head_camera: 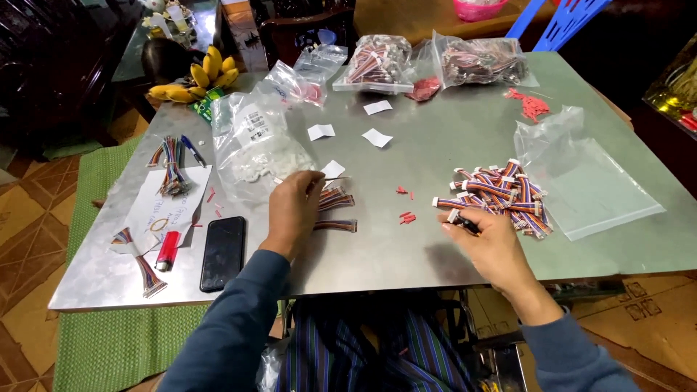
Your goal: Assembling multi-colored wire bundles into white plastic connector housings and organizing them on a table.
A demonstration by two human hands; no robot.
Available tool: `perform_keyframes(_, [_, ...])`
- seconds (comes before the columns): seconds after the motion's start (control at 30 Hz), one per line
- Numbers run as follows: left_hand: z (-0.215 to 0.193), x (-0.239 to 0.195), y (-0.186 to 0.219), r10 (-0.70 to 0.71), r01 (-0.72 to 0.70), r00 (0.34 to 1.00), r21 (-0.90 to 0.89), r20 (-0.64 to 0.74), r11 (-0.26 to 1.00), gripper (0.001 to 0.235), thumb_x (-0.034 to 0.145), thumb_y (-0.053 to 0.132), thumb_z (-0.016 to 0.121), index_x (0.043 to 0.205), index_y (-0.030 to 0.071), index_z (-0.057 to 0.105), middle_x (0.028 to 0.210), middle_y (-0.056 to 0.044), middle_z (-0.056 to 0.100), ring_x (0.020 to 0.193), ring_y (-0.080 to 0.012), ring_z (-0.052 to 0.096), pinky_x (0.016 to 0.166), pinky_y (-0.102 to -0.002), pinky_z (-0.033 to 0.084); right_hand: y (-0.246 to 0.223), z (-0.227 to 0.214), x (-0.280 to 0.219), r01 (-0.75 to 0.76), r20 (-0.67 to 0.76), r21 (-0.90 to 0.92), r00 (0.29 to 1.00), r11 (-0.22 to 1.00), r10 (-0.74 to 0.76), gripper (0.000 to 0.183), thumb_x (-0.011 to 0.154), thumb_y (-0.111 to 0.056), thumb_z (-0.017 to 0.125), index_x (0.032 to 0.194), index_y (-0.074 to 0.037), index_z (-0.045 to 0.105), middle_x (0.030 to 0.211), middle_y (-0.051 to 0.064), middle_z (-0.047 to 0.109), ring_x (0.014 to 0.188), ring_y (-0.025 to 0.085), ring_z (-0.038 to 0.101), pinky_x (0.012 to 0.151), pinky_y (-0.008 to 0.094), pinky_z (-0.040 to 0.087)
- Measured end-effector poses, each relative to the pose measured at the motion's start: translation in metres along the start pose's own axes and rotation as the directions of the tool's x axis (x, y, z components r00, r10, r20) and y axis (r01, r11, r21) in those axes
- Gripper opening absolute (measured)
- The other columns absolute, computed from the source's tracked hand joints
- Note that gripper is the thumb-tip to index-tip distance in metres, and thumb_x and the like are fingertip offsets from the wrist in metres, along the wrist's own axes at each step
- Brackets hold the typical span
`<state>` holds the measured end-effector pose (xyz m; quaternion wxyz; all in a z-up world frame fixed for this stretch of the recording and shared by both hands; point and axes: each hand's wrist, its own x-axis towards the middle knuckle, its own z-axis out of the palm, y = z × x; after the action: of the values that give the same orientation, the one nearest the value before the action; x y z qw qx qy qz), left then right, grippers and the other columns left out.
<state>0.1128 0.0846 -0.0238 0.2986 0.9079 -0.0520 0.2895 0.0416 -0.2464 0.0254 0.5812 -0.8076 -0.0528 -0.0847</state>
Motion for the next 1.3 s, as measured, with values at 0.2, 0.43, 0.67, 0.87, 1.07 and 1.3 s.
perform_keyframes(0.2, [-0.022,-0.036,0.088,-0.058,-0.002,0.985,-0.348,-0.161,0.938,0.018,0.093,0.008,0.073,0.11,0.013,0.074,0.085,-0.014,0.075,0.078,-0.034,0.075,0.071,-0.043,0.06,-0.019,0.013,-0.016,0.277,0.001,-0.083,0.961,0.957,-0.278,0.018,0.087,-0.004,0.077,0.104,-0.007,0.081,0.085,0.011,0.075,0.078,0.016,0.067,0.068,0.029,0.055])
perform_keyframes(0.43, [0.0,-0.091,0.134,-0.488,0.568,0.746,-0.815,0.452,0.114,0.024,0.091,-0.003,0.068,0.113,-0.011,0.071,0.093,-0.017,0.075,0.082,-0.0204,0.075,0.076,-0.029,0.065,-0.041,0.033,-0.034,0.529,0.149,-0.185,0.848,0.828,-0.508,0.027,0.088,-0.002,0.072,0.113,-0.008,0.077,0.089,0.009,0.073,0.082,0.027,0.074,0.074,0.037,0.059])
perform_keyframes(0.67, [-0.011,-0.096,0.144,-0.461,0.608,0.727,-0.789,0.509,0.089,0.028,0.09,0.005,0.075,0.115,-0.006,0.076,0.093,-0.019,0.079,0.088,-0.0215,0.077,0.081,-0.031,0.063,-0.034,0.04,-0.039,0.565,0.186,-0.303,0.825,0.768,-0.533,0.024,0.09,-0.003,0.071,0.111,-0.01,0.078,0.084,0.005,0.065,0.07,0.025,0.071,0.063,0.034,0.059])
perform_keyframes(0.87, [-0.01,-0.097,0.146,-0.411,0.601,0.728,-0.799,0.549,-0.002,0.029,0.089,0.005,0.075,0.116,-0.008,0.073,0.088,-0.018,0.077,0.082,-0.0214,0.077,0.081,-0.034,0.064,-0.026,0.044,-0.04,0.557,0.174,-0.27,0.831,0.785,-0.529,0.019,0.088,-0.007,0.075,0.106,-0.009,0.08,0.081,0.004,0.062,0.063,0.022,0.067,0.056,0.032,0.056])
perform_keyframes(1.07, [0.001,-0.101,0.137,-0.372,0.612,0.701,-0.781,0.608,-0.123,0.026,0.089,0.005,0.076,0.111,-0.009,0.074,0.088,-0.018,0.078,0.081,-0.0259,0.078,0.083,-0.039,0.064,-0.021,0.051,-0.041,0.506,0.16,-0.103,0.858,0.857,-0.487,0.022,0.09,-0.005,0.072,0.111,-0.006,0.079,0.082,0.006,0.06,0.06,0.017,0.061,0.053,0.029,0.053])
perform_keyframes(1.3, [0.001,-0.096,0.135,-0.409,0.598,0.739,-0.801,0.535,0.032,0.029,0.088,0.004,0.077,0.113,-0.011,0.073,0.088,-0.017,0.077,0.081,-0.0207,0.076,0.083,-0.034,0.064,-0.014,0.031,-0.028,0.376,0.305,-0.179,0.9,0.909,-0.312,0.02,0.1,-0.016,0.059,0.09,-0.005,0.073,0.069,0.008,0.055,0.056,0.023,0.059,0.054,0.035,0.051])
